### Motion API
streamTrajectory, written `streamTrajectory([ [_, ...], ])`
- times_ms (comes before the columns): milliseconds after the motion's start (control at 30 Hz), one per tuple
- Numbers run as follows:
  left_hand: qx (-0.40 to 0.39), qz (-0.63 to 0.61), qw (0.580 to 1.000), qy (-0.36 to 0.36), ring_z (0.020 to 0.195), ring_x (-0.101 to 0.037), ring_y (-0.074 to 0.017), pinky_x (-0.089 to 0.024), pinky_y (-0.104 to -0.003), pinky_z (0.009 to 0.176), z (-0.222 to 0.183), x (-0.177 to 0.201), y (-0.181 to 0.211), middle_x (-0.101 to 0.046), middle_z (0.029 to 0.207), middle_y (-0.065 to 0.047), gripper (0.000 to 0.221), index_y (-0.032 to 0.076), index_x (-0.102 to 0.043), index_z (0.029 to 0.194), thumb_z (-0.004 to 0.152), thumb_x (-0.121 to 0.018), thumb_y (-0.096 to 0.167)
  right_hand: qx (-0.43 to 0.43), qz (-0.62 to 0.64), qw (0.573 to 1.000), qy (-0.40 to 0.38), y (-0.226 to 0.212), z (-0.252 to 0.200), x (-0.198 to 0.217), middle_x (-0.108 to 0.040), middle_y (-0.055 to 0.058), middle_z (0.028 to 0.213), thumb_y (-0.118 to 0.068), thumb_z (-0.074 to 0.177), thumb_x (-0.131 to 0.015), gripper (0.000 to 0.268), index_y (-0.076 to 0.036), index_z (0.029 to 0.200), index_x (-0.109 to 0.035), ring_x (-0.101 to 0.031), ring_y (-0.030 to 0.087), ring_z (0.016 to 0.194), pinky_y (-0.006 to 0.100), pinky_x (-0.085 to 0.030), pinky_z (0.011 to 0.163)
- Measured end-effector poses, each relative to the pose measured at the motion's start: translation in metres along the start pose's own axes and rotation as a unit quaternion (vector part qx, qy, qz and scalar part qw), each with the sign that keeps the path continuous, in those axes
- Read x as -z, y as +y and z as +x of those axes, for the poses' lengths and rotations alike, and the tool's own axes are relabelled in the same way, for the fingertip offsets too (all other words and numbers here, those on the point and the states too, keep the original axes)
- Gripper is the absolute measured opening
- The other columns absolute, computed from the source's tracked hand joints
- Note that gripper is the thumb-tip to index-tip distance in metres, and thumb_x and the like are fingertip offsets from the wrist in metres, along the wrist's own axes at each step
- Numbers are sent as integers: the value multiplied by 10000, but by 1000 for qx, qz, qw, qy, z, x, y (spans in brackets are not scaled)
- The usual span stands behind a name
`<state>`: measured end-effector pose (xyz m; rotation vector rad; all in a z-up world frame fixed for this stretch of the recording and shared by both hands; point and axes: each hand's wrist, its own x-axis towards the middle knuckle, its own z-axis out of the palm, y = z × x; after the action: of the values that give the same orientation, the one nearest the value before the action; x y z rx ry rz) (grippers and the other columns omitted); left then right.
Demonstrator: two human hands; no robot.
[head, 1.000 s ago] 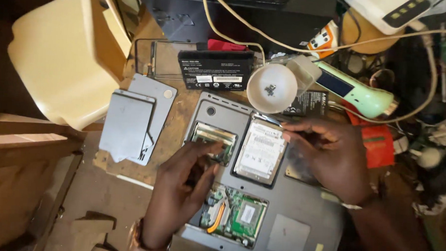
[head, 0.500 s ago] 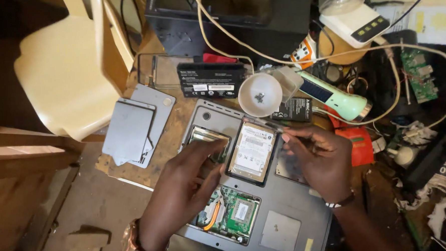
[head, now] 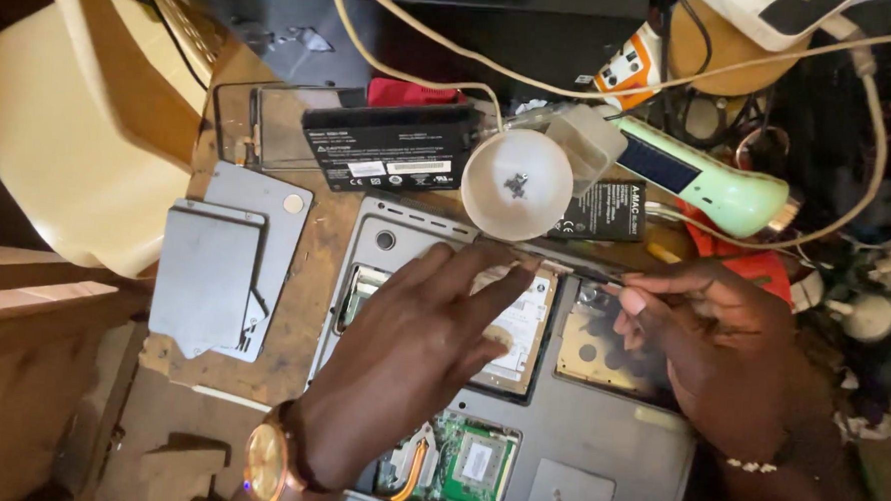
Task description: Remove and inspect a hard drive from a laptop chassis using a screwdriver
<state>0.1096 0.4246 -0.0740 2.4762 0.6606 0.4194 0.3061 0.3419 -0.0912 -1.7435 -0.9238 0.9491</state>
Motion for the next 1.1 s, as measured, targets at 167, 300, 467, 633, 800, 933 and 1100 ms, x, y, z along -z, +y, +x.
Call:
streamTrajectory([
  [167,0,-55,998,-25,1104,-437,-375,-379,-453,908,4,2,-3,-416,1222,-195,701,-6,-444,1190,592,-776,148,1,51,998,25,3,3,-1,-581,186,611,10,743,-598,126,78,847,-576,-548,187,496,228,-438,437],
  [300,1,-72,997,-38,1039,-471,-344,-394,-433,843,7,3,-8,-451,1220,-164,698,9,-475,1161,560,-801,153,20,29,999,1,2,4,2,-595,181,622,22,739,-591,95,69,820,-574,-568,190,506,241,-481,450],
  [467,10,-51,997,-55,1121,-413,-358,-362,-437,904,6,0,-9,-401,1243,-172,797,22,-400,1231,560,-805,164,-70,-22,997,4,-2,5,5,-640,180,654,-27,736,-600,132,65,831,-606,-599,198,530,254,-504,511],
  [633,7,-65,995,-76,1081,-431,-336,-359,-424,851,8,3,-10,-390,1244,-154,758,29,-412,1217,572,-790,148,-16,55,998,5,4,4,3,-615,187,641,6,718,-603,133,71,832,-581,-584,192,511,253,-506,461],
  [800,7,-60,995,-76,1056,-445,-346,-334,-432,876,7,4,-11,-384,1271,-145,719,46,-407,1235,622,-762,172,-1,47,999,-9,6,4,3,-618,170,667,0,740,-592,98,53,821,-575,-575,177,523,235,-492,450],
  [933,8,-74,995,-69,1110,-417,-334,-343,-409,870,5,3,-10,-391,1268,-155,746,36,-383,1255,617,-755,142,6,49,999,-21,4,4,4,-607,170,647,12,738,-589,103,51,832,-575,-577,184,526,233,-490,452],
  [1100,0,-78,996,-41,1114,-430,-332,-361,-418,863,3,0,-11,-403,1239,-158,740,23,-391,1232,616,-776,160,-2,29,1000,-2,3,4,2,-606,174,658,9,735,-594,113,57,836,-573,-574,188,526,242,-489,455],
])
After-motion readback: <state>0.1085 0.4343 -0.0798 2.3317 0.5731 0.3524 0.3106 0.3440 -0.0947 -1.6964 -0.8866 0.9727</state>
